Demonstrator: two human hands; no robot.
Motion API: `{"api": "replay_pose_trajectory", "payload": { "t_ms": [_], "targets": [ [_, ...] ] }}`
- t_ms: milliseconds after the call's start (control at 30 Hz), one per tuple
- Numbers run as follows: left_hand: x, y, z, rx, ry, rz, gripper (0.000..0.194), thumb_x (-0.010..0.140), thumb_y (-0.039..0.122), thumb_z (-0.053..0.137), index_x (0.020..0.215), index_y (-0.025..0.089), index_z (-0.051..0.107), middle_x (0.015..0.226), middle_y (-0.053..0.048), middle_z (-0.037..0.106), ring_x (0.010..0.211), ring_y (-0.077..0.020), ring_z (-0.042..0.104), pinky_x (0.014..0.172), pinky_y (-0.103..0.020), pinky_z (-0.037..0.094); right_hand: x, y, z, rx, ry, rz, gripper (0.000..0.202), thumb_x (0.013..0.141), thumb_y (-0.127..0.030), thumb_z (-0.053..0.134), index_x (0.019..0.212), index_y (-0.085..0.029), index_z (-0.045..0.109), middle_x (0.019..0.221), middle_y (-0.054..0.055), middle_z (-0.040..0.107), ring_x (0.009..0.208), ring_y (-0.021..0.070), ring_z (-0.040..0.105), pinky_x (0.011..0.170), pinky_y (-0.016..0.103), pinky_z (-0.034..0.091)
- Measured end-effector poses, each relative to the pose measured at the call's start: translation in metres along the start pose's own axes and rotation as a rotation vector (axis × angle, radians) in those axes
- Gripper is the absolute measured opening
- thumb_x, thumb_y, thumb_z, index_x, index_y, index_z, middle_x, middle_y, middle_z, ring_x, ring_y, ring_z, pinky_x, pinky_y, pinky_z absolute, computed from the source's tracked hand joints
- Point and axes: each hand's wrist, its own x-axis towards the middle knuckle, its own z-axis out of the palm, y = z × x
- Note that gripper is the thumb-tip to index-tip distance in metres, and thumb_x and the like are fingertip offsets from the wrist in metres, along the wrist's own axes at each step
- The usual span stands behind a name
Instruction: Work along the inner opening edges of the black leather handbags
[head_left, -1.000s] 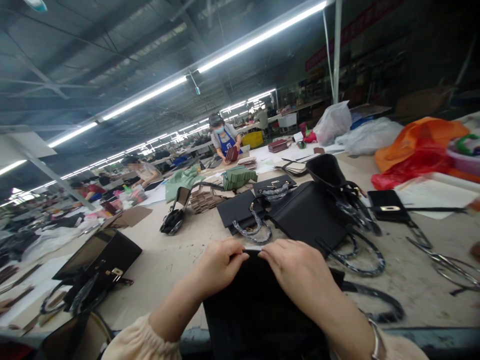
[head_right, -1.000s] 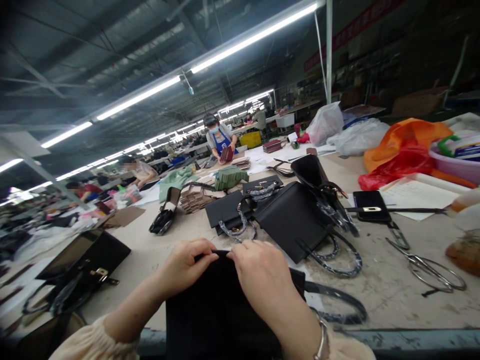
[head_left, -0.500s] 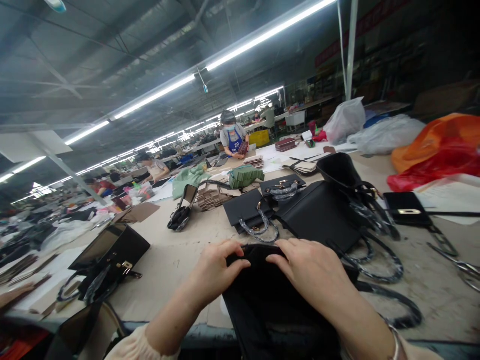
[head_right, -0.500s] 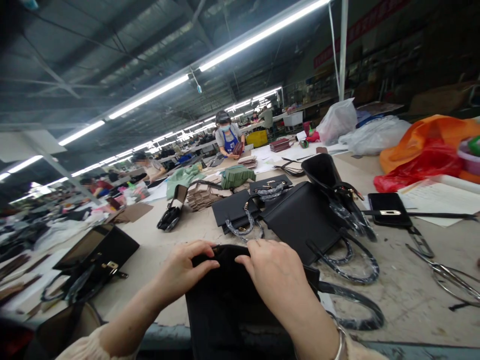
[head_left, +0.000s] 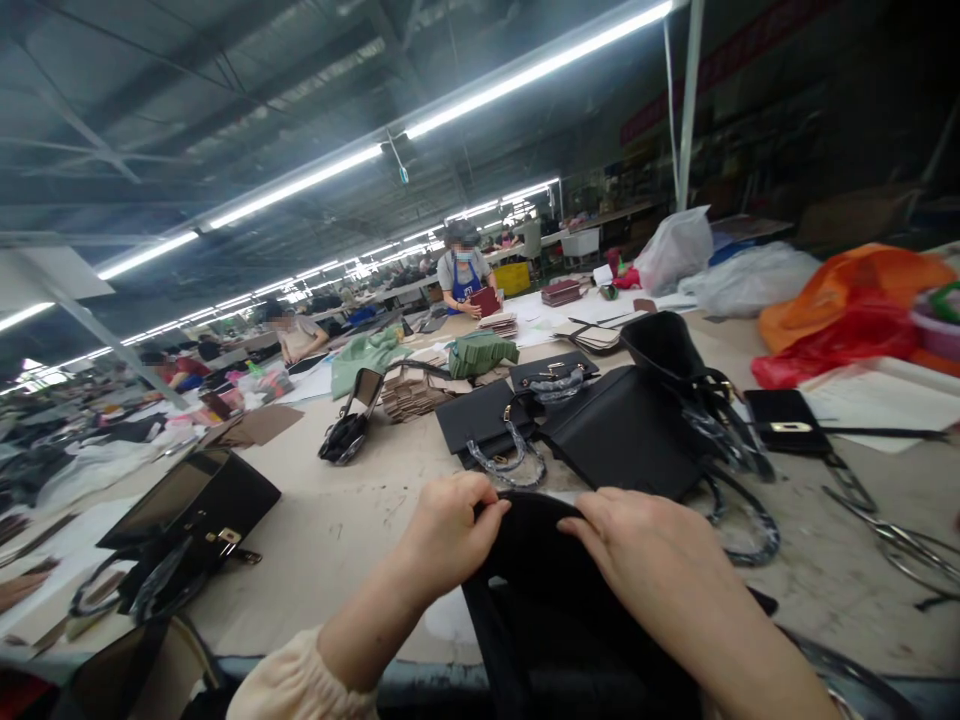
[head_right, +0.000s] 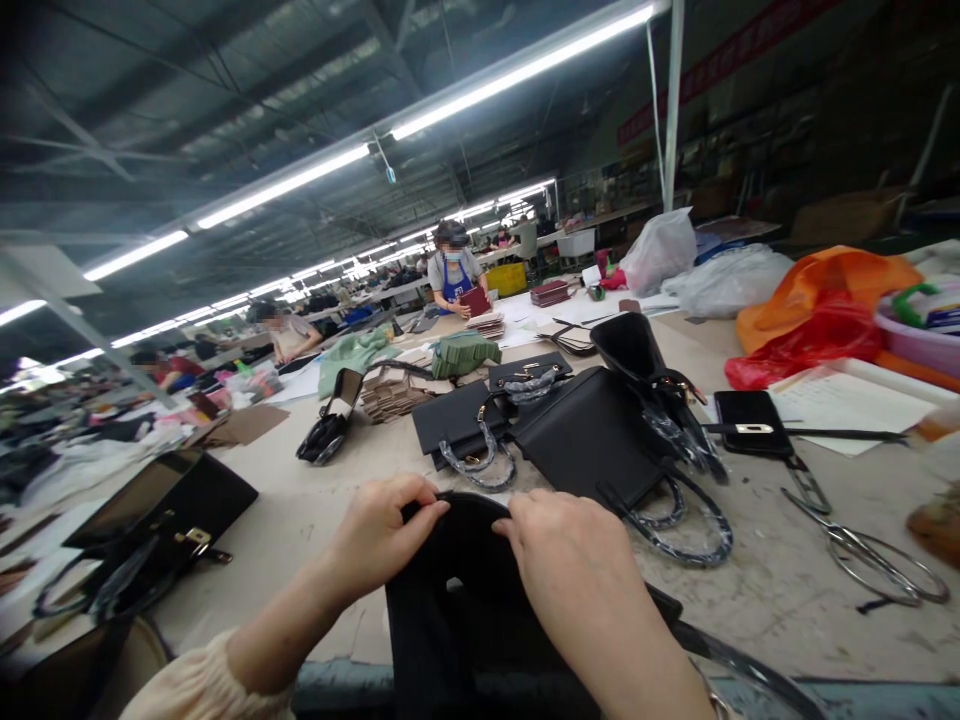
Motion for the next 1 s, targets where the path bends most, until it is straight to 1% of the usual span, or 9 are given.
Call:
{"api": "replay_pose_trajectory", "payload": {
  "t_ms": [200,300,433,533,733,833,867,933,1000],
  "targets": [
    [0.004,-0.001,0.002,0.006,-0.002,-0.016,0.014,0.080,0.023,0.056,0.068,0.017,0.060,0.068,-0.001,0.064,0.064,-0.0126,0.058,0.061,-0.023,0.040,0.003,0.002,0.007,0.015,0.000,0.034,0.014,0.084,-0.030,0.059,0.071,-0.025,0.060,0.068,-0.001,0.064,0.062,0.0188,0.061,0.055,0.031,0.031],
    [0.004,-0.002,0.003,0.015,-0.001,-0.029,0.015,0.079,0.022,0.057,0.066,0.017,0.060,0.066,-0.001,0.064,0.062,-0.0121,0.057,0.059,-0.022,0.039,0.004,0.000,0.008,0.066,-0.002,0.028,0.008,0.084,-0.033,0.059,0.081,-0.026,0.063,0.073,-0.001,0.065,0.067,0.0188,0.062,0.058,0.031,0.034],
    [0.002,-0.002,0.004,0.022,0.021,-0.008,0.016,0.080,0.022,0.055,0.066,0.017,0.058,0.067,-0.001,0.063,0.063,-0.0116,0.056,0.059,-0.022,0.038,0.007,-0.007,0.010,0.133,0.023,-0.008,0.017,0.085,-0.039,0.057,0.097,-0.028,0.063,0.082,0.000,0.067,0.074,0.0192,0.062,0.063,0.031,0.037],
    [0.001,-0.001,0.005,0.023,0.022,0.008,0.017,0.081,0.022,0.054,0.066,0.017,0.057,0.068,-0.001,0.063,0.063,-0.0119,0.056,0.059,-0.023,0.038,0.011,-0.015,0.015,0.152,0.063,-0.037,0.018,0.088,-0.037,0.055,0.100,-0.027,0.062,0.085,0.001,0.068,0.076,0.0186,0.061,0.066,0.030,0.036],
    [0.000,-0.003,0.001,-0.031,0.002,-0.001,0.016,0.081,0.021,0.055,0.065,0.017,0.057,0.068,-0.002,0.063,0.065,-0.0138,0.058,0.061,-0.025,0.041,0.018,-0.027,0.025,0.153,0.113,-0.106,0.012,0.089,-0.028,0.054,0.084,-0.024,0.063,0.076,-0.001,0.066,0.073,0.0166,0.058,0.065,0.030,0.031],
    [-0.007,-0.006,-0.003,-0.233,-0.037,0.002,0.006,0.077,0.017,0.060,0.083,0.018,0.060,0.085,-0.003,0.067,0.080,-0.0154,0.062,0.074,-0.027,0.047,0.021,-0.028,0.026,0.145,0.137,-0.111,0.014,0.088,-0.026,0.055,0.076,-0.023,0.061,0.070,-0.002,0.063,0.068,0.0161,0.056,0.063,0.030,0.028],
    [-0.010,-0.007,-0.005,-0.318,-0.041,-0.014,0.023,0.074,0.015,0.062,0.096,0.020,0.059,0.097,-0.003,0.067,0.090,-0.0164,0.063,0.081,-0.028,0.048,0.022,-0.029,0.026,0.140,0.145,-0.110,0.014,0.088,-0.025,0.056,0.075,-0.023,0.061,0.070,-0.002,0.063,0.068,0.0160,0.056,0.063,0.031,0.028],
    [-0.019,-0.009,-0.006,-0.441,-0.038,-0.101,0.060,0.070,0.012,0.065,0.125,0.024,0.045,0.119,-0.005,0.060,0.108,-0.0189,0.058,0.094,-0.032,0.045,0.021,-0.029,0.027,0.130,0.159,-0.104,0.013,0.086,-0.023,0.058,0.073,-0.023,0.060,0.070,-0.002,0.062,0.067,0.0158,0.055,0.063,0.031,0.027],
    [-0.027,-0.012,-0.005,-0.499,-0.041,-0.229,0.080,0.069,0.010,0.064,0.139,0.027,0.028,0.131,-0.008,0.053,0.118,-0.0216,0.052,0.101,-0.038,0.041,0.020,-0.029,0.028,0.127,0.168,-0.102,0.014,0.086,-0.023,0.058,0.072,-0.023,0.059,0.069,-0.002,0.062,0.067,0.0157,0.055,0.063,0.030,0.027]
  ]
}}
